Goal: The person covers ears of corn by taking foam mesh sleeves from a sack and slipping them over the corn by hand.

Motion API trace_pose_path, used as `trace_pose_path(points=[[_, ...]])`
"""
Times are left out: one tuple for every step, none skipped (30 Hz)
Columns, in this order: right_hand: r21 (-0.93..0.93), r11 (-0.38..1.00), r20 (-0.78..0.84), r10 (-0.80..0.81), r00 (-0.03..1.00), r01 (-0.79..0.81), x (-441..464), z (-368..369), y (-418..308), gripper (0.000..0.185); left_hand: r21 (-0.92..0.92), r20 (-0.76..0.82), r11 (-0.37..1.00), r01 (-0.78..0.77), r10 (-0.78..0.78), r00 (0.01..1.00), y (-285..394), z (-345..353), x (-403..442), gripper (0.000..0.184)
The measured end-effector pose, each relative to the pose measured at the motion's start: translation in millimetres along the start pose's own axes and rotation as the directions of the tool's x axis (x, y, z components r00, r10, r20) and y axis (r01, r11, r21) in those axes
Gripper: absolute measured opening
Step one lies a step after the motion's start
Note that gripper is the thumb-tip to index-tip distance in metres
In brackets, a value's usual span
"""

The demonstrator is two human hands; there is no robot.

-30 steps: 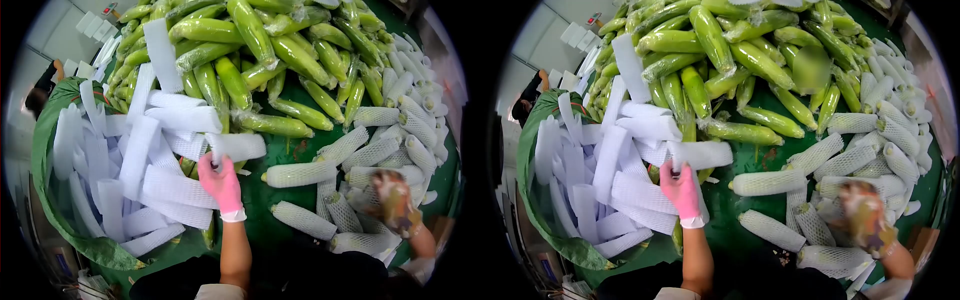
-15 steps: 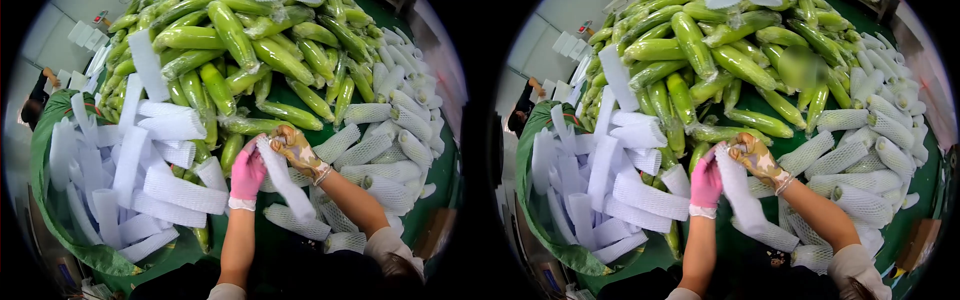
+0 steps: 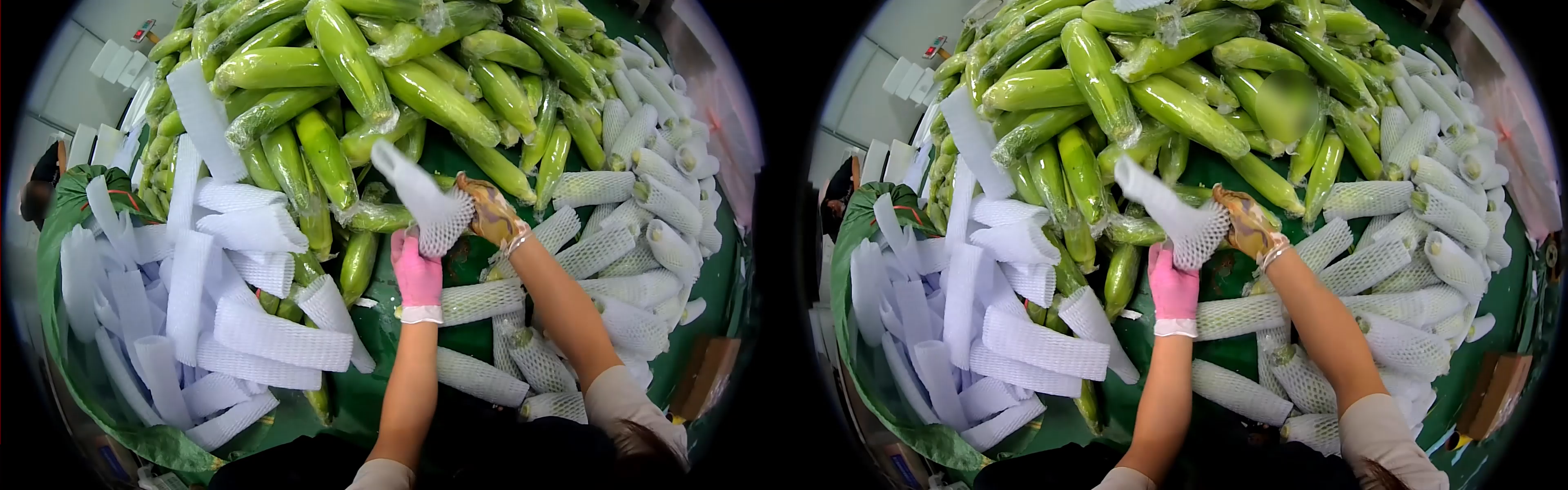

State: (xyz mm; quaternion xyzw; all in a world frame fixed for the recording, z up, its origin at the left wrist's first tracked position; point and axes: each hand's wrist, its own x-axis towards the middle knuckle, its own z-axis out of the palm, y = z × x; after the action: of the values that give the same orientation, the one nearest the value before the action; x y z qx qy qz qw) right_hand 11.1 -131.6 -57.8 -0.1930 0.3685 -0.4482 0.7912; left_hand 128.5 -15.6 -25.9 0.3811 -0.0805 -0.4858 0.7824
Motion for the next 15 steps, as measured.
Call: trace_pose_path(points=[[-0.215,0.976,0.162,-0.003,0.987,0.038,23,-28,8,0.018,0.026,-0.119,1.0,0.001,0.002,0.993,-17,-15,5,0.012],[-0.405,0.902,0.302,-0.025,0.953,0.152,26,-30,6,0.019,0.061,-0.272,0.998,0.024,-0.007,0.962,-29,-21,6,0.012],[-0.54,0.785,0.436,-0.047,0.899,0.303,28,-31,5,0.02,0.091,-0.421,0.994,0.052,-0.009,0.907,-38,-25,6,0.013],[-0.691,0.652,0.402,-0.012,0.916,0.312,7,-10,-7,0.019,0.001,-0.229,1.0,-0.023,0.023,0.973,-46,-32,7,0.022],[-0.813,0.492,0.364,0.014,0.931,0.31,-10,6,-14,0.019,-0.145,-0.158,0.965,0.218,-0.241,0.958,-51,-41,12,0.03],[-0.812,0.055,0.579,-0.04,0.814,0.58,14,-40,6,0.023,0.109,-0.162,0.968,0.227,-0.208,0.965,-50,-30,13,0.033],[-0.806,0.05,0.588,-0.041,0.808,0.59,7,-35,5,0.023,0.355,-0.153,0.909,0.217,-0.172,0.973,-47,-19,15,0.037],[-0.762,0.078,0.635,-0.104,0.766,0.643,-11,-28,2,0.023,0.326,-0.092,0.915,0.238,-0.22,0.971,-42,-19,15,0.046],[-0.712,0.104,0.676,-0.168,0.718,0.695,-27,-20,-1,0.023,0.325,-0.087,0.918,0.225,-0.208,0.974,-20,-8,9,0.046],[-0.867,0.186,0.476,0.03,0.879,0.463,-40,-8,-8,0.025,0.785,-0.011,0.586,0.2,-0.31,0.951,16,14,-3,0.047],[-0.76,0.401,0.538,-0.05,0.841,0.51,-56,-3,-3,0.033,0.915,0.138,0.402,0.029,-0.379,0.915,23,3,-8,0.047],[-0.919,0.124,0.383,0.057,0.922,0.374,-98,40,-32,0.033,0.952,0.282,0.234,-0.195,-0.438,0.854,29,-8,-13,0.048],[-0.907,0.134,0.409,0.049,0.911,0.4,-125,62,-47,0.038,0.927,0.363,0.264,-0.266,-0.458,0.811,36,-13,-31,0.047],[-0.909,0.318,0.304,0.067,0.95,0.268,-152,80,-53,0.04,0.9,0.401,0.356,-0.251,-0.455,0.795,48,-14,-50,0.047],[-0.832,0.455,0.341,-0.035,0.94,0.318,-168,89,-45,0.04,0.874,0.424,0.431,-0.225,-0.449,0.787,56,-15,-68,0.047]])
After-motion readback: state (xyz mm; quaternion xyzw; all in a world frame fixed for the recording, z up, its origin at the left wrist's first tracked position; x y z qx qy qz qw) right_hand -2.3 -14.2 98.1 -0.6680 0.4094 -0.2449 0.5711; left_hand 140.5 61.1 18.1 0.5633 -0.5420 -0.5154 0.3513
